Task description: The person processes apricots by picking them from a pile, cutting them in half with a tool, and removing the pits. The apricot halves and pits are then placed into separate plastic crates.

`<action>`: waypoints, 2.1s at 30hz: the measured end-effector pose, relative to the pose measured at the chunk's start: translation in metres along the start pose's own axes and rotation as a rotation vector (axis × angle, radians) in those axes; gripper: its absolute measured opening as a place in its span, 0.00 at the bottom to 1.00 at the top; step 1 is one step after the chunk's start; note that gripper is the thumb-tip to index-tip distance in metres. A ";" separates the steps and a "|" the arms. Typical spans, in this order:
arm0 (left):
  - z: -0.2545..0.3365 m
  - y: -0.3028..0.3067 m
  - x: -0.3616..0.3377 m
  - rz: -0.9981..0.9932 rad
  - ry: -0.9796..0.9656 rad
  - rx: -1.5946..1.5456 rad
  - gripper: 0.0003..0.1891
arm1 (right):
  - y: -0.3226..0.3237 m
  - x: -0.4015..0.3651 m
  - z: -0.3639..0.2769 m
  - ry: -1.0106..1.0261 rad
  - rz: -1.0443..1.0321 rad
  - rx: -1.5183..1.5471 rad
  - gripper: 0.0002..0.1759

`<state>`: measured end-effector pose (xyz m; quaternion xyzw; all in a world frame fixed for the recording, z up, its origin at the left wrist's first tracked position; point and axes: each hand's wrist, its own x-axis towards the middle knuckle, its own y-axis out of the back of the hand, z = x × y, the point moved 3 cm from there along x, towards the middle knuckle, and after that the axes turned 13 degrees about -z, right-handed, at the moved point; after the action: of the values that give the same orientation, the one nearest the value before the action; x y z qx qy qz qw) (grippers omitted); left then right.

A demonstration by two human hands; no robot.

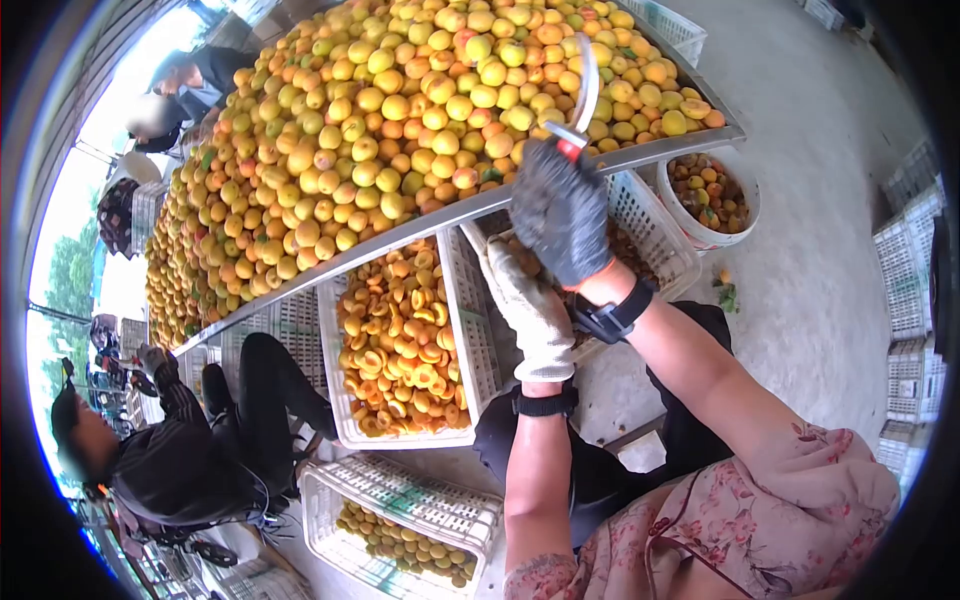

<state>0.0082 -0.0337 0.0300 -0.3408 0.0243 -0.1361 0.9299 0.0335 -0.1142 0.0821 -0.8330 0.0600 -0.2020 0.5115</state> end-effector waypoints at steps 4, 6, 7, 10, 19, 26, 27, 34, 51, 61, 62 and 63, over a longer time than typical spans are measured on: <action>0.021 -0.022 -0.004 -0.016 0.078 -0.001 0.15 | 0.011 0.008 -0.005 -0.107 -0.062 0.105 0.18; 0.019 -0.016 -0.001 0.045 0.053 -0.018 0.16 | 0.013 0.007 -0.002 -0.142 0.003 0.187 0.18; 0.021 -0.013 -0.002 0.041 0.089 -0.037 0.16 | 0.016 0.006 0.000 -0.157 0.088 0.146 0.19; 0.017 -0.009 0.001 0.054 0.141 -0.091 0.17 | 0.019 0.005 0.008 -0.216 0.223 0.193 0.19; 0.018 -0.015 0.006 -0.156 0.147 0.246 0.13 | 0.029 0.003 -0.009 -0.182 0.181 0.129 0.18; 0.028 -0.025 0.003 -0.143 0.284 0.051 0.11 | 0.033 0.002 -0.012 -0.183 0.219 0.132 0.19; 0.029 -0.027 0.003 -0.152 0.275 0.104 0.14 | 0.032 0.003 -0.013 -0.180 0.221 0.132 0.19; 0.018 -0.006 0.017 -0.138 0.257 0.466 0.16 | 0.055 0.010 -0.014 -0.138 0.316 0.210 0.20; 0.106 0.104 0.052 0.426 -0.170 1.526 0.41 | 0.012 0.071 0.018 -0.108 -0.176 -1.205 0.09; 0.128 0.112 0.045 0.313 -0.181 1.478 0.36 | -0.056 0.142 0.197 0.133 -0.883 -1.784 0.12; 0.132 0.112 0.046 0.323 -0.182 1.335 0.36 | -0.060 0.148 0.217 0.110 -0.960 -1.723 0.15; 0.117 0.121 0.049 0.398 -0.252 1.457 0.37 | -0.062 0.155 0.234 0.017 -0.997 -1.853 0.18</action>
<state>0.1002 0.1149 0.0447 0.3562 -0.1171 0.0923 0.9224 0.2610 0.0613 0.0869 -0.8275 -0.1548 -0.2706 -0.4670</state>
